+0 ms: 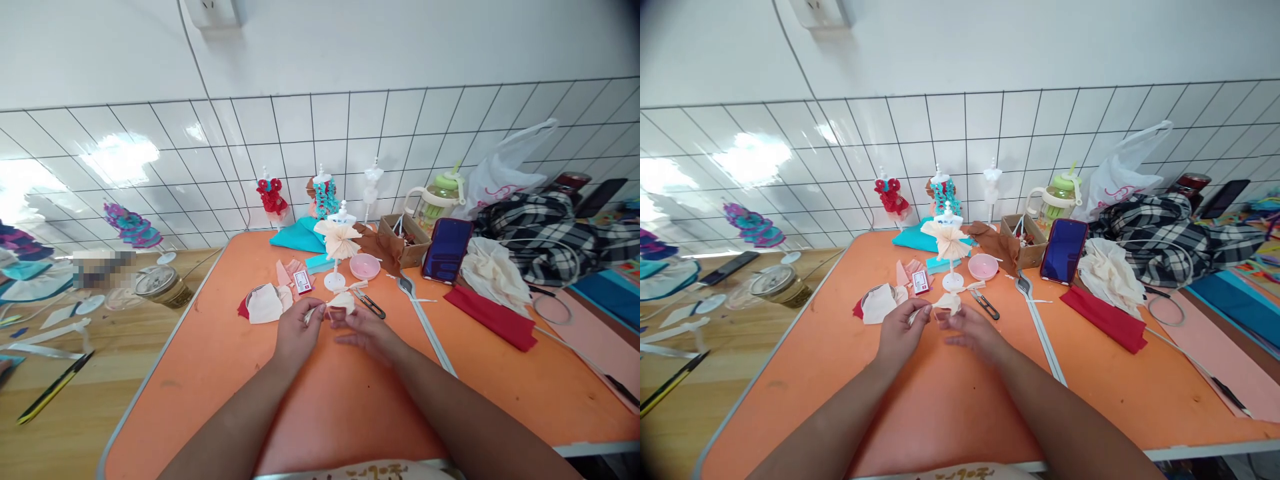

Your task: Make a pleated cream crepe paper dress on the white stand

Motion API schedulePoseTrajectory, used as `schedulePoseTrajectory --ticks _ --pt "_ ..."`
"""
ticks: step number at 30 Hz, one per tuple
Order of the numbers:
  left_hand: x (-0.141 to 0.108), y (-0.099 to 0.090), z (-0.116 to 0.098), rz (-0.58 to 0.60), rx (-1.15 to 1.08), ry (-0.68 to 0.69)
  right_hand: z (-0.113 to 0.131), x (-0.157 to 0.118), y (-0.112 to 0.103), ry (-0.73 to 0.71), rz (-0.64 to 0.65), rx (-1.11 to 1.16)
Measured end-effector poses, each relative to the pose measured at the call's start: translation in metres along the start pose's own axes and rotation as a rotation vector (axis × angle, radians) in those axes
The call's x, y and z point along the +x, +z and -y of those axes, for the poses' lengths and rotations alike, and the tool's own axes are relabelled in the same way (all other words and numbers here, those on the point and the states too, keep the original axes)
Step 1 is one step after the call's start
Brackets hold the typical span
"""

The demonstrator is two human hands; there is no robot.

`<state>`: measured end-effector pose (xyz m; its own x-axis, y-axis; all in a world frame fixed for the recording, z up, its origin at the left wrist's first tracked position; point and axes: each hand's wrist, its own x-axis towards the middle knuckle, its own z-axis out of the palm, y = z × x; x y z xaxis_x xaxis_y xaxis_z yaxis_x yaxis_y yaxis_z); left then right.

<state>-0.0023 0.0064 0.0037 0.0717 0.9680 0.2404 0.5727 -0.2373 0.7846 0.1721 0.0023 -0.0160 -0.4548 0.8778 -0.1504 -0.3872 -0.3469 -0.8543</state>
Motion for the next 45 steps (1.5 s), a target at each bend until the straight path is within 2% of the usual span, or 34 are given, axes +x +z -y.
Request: schedulePoseTrajectory --ticks 2,6,9,12,14,16,18,20,24,26,29,32,34,36,39,41,43,45 --pt "0.0 0.002 -0.002 0.038 -0.103 -0.044 -0.004 -0.001 0.005 0.073 0.089 0.024" --pt "-0.002 0.004 -0.006 0.097 -0.268 -0.096 -0.007 -0.001 0.007 0.119 -0.03 0.043" --pt "-0.001 0.003 -0.007 0.144 -0.29 -0.085 -0.006 0.002 -0.004 0.166 -0.053 0.049" --pt "0.0 -0.001 -0.006 0.298 -0.235 0.008 -0.004 0.007 -0.021 0.213 0.002 -0.051" --pt "-0.001 -0.003 -0.006 0.365 -0.041 0.157 -0.003 0.011 -0.031 0.224 0.035 -0.167" --pt "-0.002 -0.005 -0.006 0.392 0.176 0.333 0.001 0.017 -0.038 0.214 0.054 -0.26" --pt "-0.003 -0.008 -0.007 0.422 0.317 0.453 0.009 0.023 -0.04 0.183 0.088 -0.372" --pt "-0.003 -0.01 -0.008 0.445 0.385 0.476 0.021 0.03 -0.039 0.123 0.17 -0.566" --pt "-0.003 -0.01 -0.007 0.477 0.42 0.412 0.052 0.042 -0.028 -0.046 0.371 -1.107" --pt "-0.003 -0.008 -0.004 0.459 0.454 0.353 0.062 0.043 -0.016 -0.146 0.382 -1.345" --pt "-0.002 -0.006 0.0 0.386 0.518 0.262 0.065 0.037 0.008 -0.354 0.237 -1.668" --pt "0.002 -0.006 0.006 0.278 0.52 0.15 0.054 0.027 0.031 -0.546 0.052 -1.911" --pt "0.005 -0.007 0.009 0.191 0.421 0.058 0.041 0.021 0.041 -0.647 -0.07 -2.012" --pt "0.008 -0.007 0.012 0.117 0.219 -0.034 0.027 0.017 0.045 -0.73 -0.196 -2.057" --pt "0.011 -0.007 0.014 0.063 -0.205 -0.205 0.008 0.014 0.045 -0.851 -0.381 -2.018" --pt "0.012 -0.006 0.013 0.06 -0.485 -0.301 0.001 0.013 0.043 -0.923 -0.459 -1.926" --pt "0.01 -0.005 0.01 0.054 -0.713 -0.33 -0.003 0.012 0.042 -0.955 -0.493 -1.762" --pt "0.007 -0.003 0.007 0.053 -0.847 -0.294 -0.003 0.011 0.04 -0.909 -0.517 -1.503"
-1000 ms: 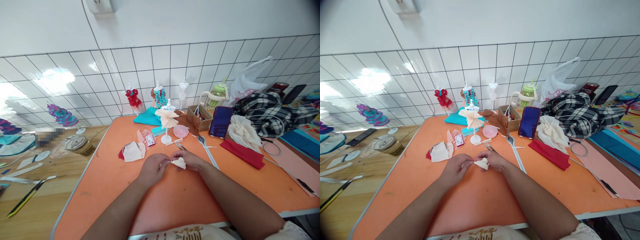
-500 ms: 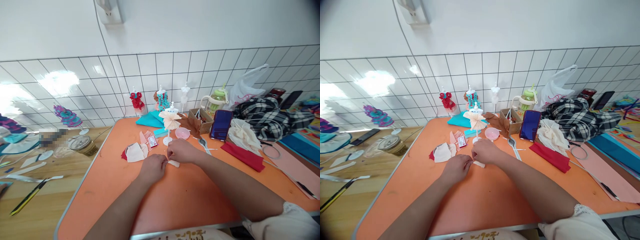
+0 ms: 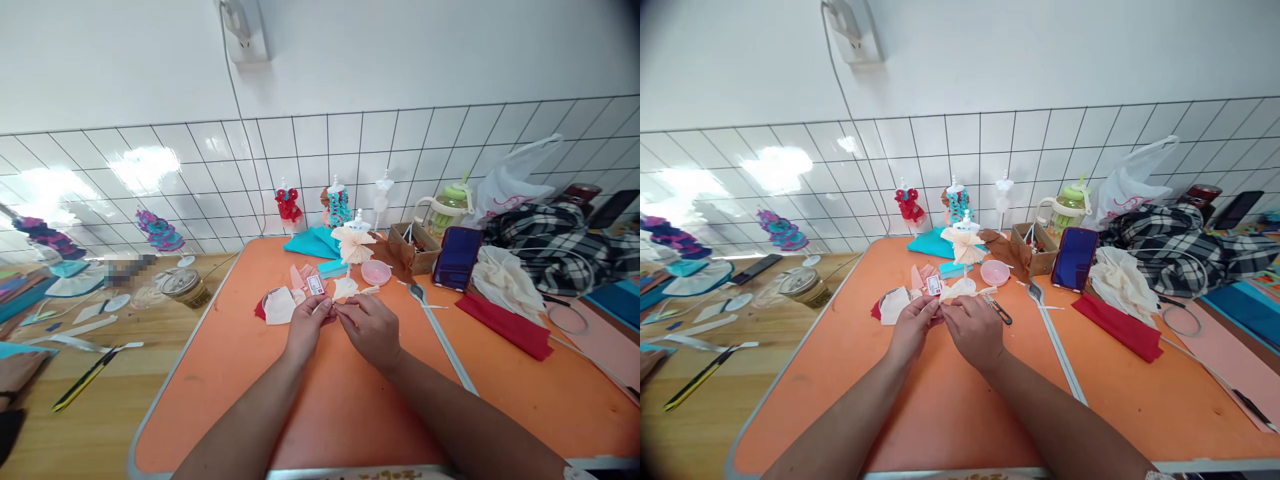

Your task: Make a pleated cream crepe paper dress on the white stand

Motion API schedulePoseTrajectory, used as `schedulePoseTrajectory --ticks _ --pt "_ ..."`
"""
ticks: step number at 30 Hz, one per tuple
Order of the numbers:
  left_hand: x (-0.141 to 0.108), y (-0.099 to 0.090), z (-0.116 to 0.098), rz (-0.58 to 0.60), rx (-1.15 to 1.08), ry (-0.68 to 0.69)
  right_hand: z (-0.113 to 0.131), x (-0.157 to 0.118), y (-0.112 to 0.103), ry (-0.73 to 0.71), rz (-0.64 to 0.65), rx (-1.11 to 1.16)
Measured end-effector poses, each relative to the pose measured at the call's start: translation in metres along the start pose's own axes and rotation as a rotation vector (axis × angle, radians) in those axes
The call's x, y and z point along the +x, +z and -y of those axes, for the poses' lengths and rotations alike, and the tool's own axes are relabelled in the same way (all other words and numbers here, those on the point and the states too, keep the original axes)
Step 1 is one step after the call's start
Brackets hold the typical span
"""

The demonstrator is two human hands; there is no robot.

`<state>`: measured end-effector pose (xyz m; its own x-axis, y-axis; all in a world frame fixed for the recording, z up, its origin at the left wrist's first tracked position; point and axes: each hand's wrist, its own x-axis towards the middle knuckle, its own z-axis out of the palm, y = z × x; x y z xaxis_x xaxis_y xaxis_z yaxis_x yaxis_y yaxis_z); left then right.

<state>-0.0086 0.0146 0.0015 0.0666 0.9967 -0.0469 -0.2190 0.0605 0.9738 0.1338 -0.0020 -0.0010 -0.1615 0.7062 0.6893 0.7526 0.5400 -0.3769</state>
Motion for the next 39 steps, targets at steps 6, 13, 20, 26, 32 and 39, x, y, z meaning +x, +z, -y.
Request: schedulePoseTrajectory --ticks 6,13,20,26,32,39 --pt "-0.008 -0.004 -0.006 0.231 0.445 0.49 -0.023 -0.001 -0.009 0.372 0.278 0.841" --pt "-0.009 -0.009 -0.013 0.657 1.005 0.862 -0.062 0.019 -0.039 0.052 0.853 0.733" --pt "-0.007 -0.005 -0.005 0.561 1.309 0.668 -0.045 0.044 -0.047 -0.321 0.83 0.04" --pt "-0.008 -0.003 -0.004 0.399 1.379 0.568 -0.024 0.04 -0.041 -0.44 0.727 -0.305" --pt "-0.007 -0.001 -0.002 0.176 1.344 0.378 -0.017 0.022 -0.023 -0.354 0.495 -0.431" --pt "0.006 -0.01 0.006 -0.075 0.886 0.257 -0.007 0.001 -0.009 -0.216 0.284 -0.239"
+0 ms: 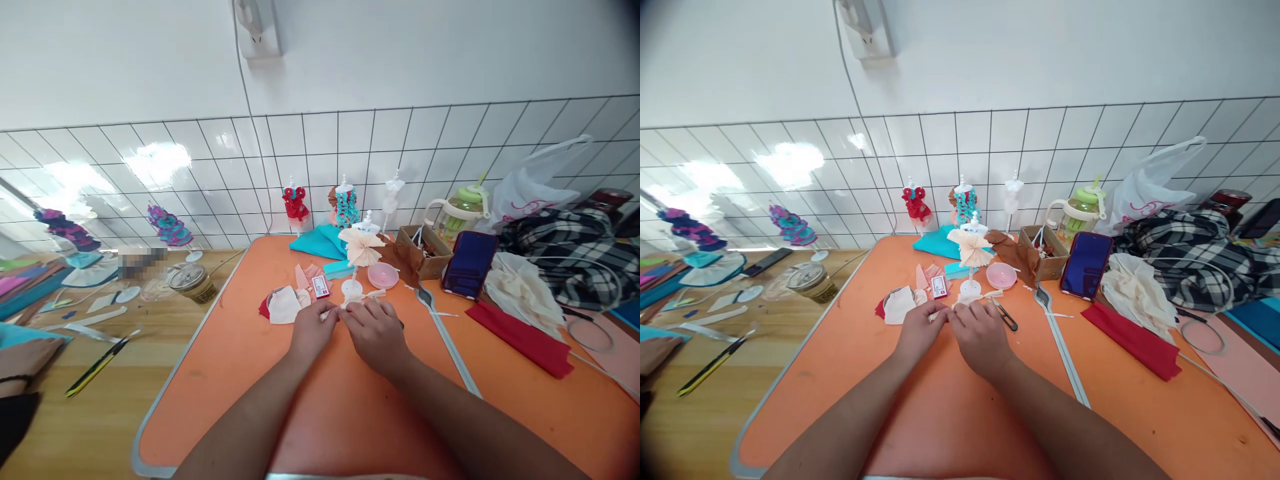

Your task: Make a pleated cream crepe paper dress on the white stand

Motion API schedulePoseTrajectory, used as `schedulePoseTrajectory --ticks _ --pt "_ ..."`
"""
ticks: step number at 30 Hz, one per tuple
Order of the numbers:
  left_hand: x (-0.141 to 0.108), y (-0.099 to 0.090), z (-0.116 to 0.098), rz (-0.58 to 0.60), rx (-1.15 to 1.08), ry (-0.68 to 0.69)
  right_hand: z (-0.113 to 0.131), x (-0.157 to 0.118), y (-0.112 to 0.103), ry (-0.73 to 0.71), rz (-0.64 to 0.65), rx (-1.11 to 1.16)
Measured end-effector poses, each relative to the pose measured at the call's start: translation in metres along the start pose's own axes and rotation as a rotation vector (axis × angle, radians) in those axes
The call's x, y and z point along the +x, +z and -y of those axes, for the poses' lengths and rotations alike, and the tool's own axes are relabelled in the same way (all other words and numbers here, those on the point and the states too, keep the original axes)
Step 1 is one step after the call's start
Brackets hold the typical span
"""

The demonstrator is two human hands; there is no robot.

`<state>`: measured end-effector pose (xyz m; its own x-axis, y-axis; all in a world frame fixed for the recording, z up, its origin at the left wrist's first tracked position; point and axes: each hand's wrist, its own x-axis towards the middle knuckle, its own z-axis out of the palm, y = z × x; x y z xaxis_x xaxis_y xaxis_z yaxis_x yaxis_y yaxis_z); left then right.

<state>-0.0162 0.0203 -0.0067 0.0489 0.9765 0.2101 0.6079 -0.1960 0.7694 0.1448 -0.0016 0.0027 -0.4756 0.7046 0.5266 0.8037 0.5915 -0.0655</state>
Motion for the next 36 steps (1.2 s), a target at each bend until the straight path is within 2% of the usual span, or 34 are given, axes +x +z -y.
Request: schedulePoseTrajectory --ticks 2,4,8,11,14,17,21,25,28,31,33,36 --pt "0.001 -0.001 0.002 -0.075 -0.102 -0.027 0.002 -0.004 0.001 0.105 0.007 0.221" --pt "0.0 -0.003 0.001 -0.136 -0.121 0.011 0.003 -0.004 0.003 0.305 0.085 0.561" --pt "-0.007 -0.003 -0.002 -0.157 -0.012 0.212 -0.001 0.001 0.009 0.725 0.24 1.333" --pt "-0.011 -0.001 -0.004 -0.15 0.057 0.343 -0.003 0.004 0.012 0.894 0.181 1.581" --pt "-0.012 0.002 -0.004 -0.143 0.055 0.383 -0.003 0.004 0.013 0.954 0.087 1.599" --pt "-0.014 0.006 -0.007 -0.112 -0.003 0.347 -0.004 0.003 0.011 0.926 0.053 1.552" --pt "-0.016 0.008 -0.011 -0.085 -0.169 0.199 -0.006 0.002 0.01 0.895 0.018 1.438" --pt "-0.013 0.007 -0.013 0.041 -0.362 0.028 -0.01 0.001 0.008 0.83 -0.002 1.257" --pt "-0.006 0.006 -0.009 0.088 -0.483 -0.103 -0.019 0.0 0.003 0.747 0.09 1.235" --pt "-0.002 0.006 -0.005 0.073 -0.56 -0.172 -0.032 -0.001 -0.003 0.724 0.24 1.432" --pt "-0.002 0.007 -0.005 0.07 -0.555 -0.174 -0.037 -0.002 -0.006 0.754 0.263 1.55" --pt "-0.004 0.009 -0.008 0.088 -0.5 -0.164 -0.037 -0.001 -0.007 0.777 0.256 1.536"
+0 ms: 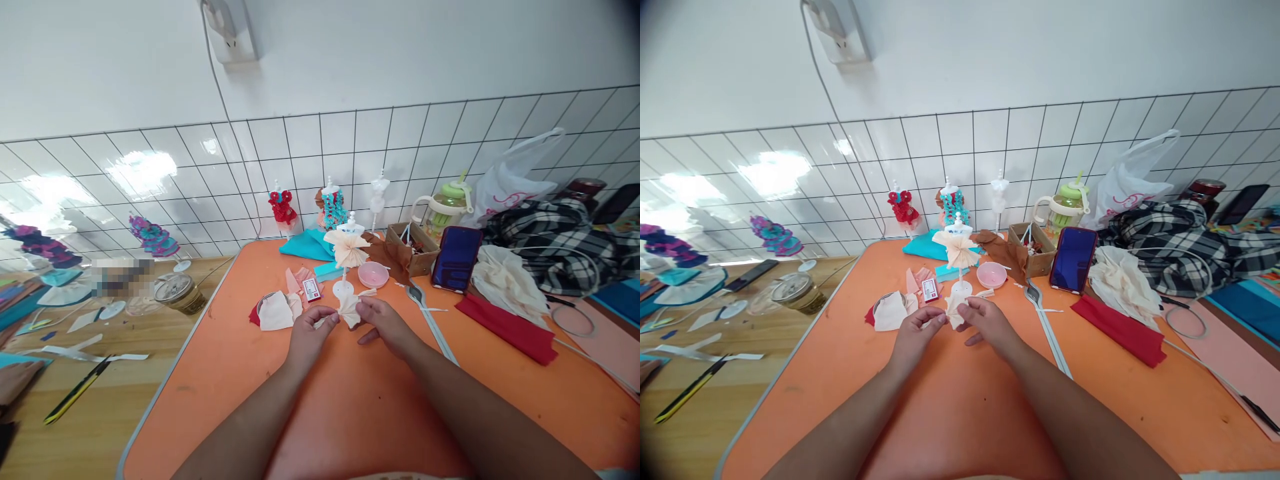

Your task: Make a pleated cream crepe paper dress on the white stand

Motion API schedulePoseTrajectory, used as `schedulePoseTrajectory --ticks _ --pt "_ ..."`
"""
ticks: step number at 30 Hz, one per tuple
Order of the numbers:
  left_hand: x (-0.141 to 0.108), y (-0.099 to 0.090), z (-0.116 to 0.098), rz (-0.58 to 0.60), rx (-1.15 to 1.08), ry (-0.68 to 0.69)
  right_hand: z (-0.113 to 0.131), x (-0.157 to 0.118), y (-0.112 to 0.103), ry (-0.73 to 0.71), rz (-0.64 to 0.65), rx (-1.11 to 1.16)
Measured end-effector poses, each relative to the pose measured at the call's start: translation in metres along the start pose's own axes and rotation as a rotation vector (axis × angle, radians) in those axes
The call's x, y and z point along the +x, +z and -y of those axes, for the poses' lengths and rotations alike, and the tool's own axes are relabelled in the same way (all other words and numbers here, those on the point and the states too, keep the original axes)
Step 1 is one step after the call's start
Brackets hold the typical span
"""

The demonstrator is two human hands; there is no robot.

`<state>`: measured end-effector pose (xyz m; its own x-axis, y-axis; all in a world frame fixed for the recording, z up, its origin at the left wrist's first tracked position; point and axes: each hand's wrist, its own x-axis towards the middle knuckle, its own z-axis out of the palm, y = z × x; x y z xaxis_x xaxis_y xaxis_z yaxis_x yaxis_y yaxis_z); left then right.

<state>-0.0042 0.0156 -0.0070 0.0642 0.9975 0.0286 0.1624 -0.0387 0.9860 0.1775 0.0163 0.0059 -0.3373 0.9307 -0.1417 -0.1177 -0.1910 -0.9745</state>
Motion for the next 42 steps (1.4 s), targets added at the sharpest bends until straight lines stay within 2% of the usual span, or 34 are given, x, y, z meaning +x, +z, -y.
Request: schedulePoseTrajectory --ticks 3,7,9,10,12,13,15,17,19,21,23,25,29,31,34,35,38,42 --pt "-0.001 0.002 0.0 0.006 -0.031 -0.039 -0.001 0.003 0.001 0.019 -0.022 -0.057" --pt "0.001 0.0 0.003 0.119 -0.187 -0.156 -0.001 0.008 -0.01 0.031 -0.055 -0.073" --pt "0.002 -0.001 0.004 0.15 -0.222 -0.177 0.001 0.007 -0.016 -0.002 -0.082 -0.153" --pt "0.003 -0.001 0.005 0.142 -0.203 -0.17 0.002 0.006 -0.018 -0.063 -0.113 -0.236" --pt "0.003 -0.002 0.004 0.118 -0.094 -0.135 0.005 0.002 -0.016 -0.289 -0.157 -0.503" --pt "0.003 -0.002 0.004 0.11 -0.028 -0.112 0.005 0.0 -0.014 -0.425 -0.146 -0.677" --pt "0.003 -0.002 0.004 0.126 0.075 -0.072 0.005 -0.002 -0.009 -0.641 -0.043 -1.021" --pt "0.003 -0.003 0.004 0.157 0.12 -0.053 0.002 -0.002 -0.005 -0.72 0.07 -1.262" --pt "0.003 -0.004 0.003 0.177 0.157 -0.06 -0.001 0.0 -0.005 -0.7 0.095 -1.37" --pt "0.002 -0.005 0.0 0.182 0.2 -0.071 -0.002 0.002 -0.009 -0.637 0.114 -1.372" --pt "0.003 -0.006 -0.003 0.185 0.229 -0.081 -0.003 0.003 -0.014 -0.562 0.137 -1.275" --pt "0.003 -0.006 -0.005 0.179 0.239 -0.088 -0.004 0.005 -0.018 -0.483 0.142 -1.101" --pt "0.006 -0.007 -0.005 0.169 0.209 -0.128 -0.011 0.011 -0.024 -0.23 0.055 -0.631" --pt "0.007 -0.015 -0.004 0.26 0.148 -0.18 -0.014 0.013 -0.024 -0.134 0.009 -0.473" --pt "0.008 -0.034 -0.006 0.555 0.132 -0.26 -0.014 0.014 -0.021 -0.159 -0.045 -0.545" --pt "0.008 -0.041 -0.008 0.616 0.173 -0.24 -0.014 0.013 -0.019 -0.187 -0.048 -0.606" --pt "0.006 -0.049 -0.015 0.651 0.242 -0.112 -0.012 0.01 -0.009 -0.258 -0.013 -0.725" --pt "0.001 -0.033 -0.016 0.665 0.258 -0.054 -0.01 0.003 0.006 -0.314 0.035 -0.751"
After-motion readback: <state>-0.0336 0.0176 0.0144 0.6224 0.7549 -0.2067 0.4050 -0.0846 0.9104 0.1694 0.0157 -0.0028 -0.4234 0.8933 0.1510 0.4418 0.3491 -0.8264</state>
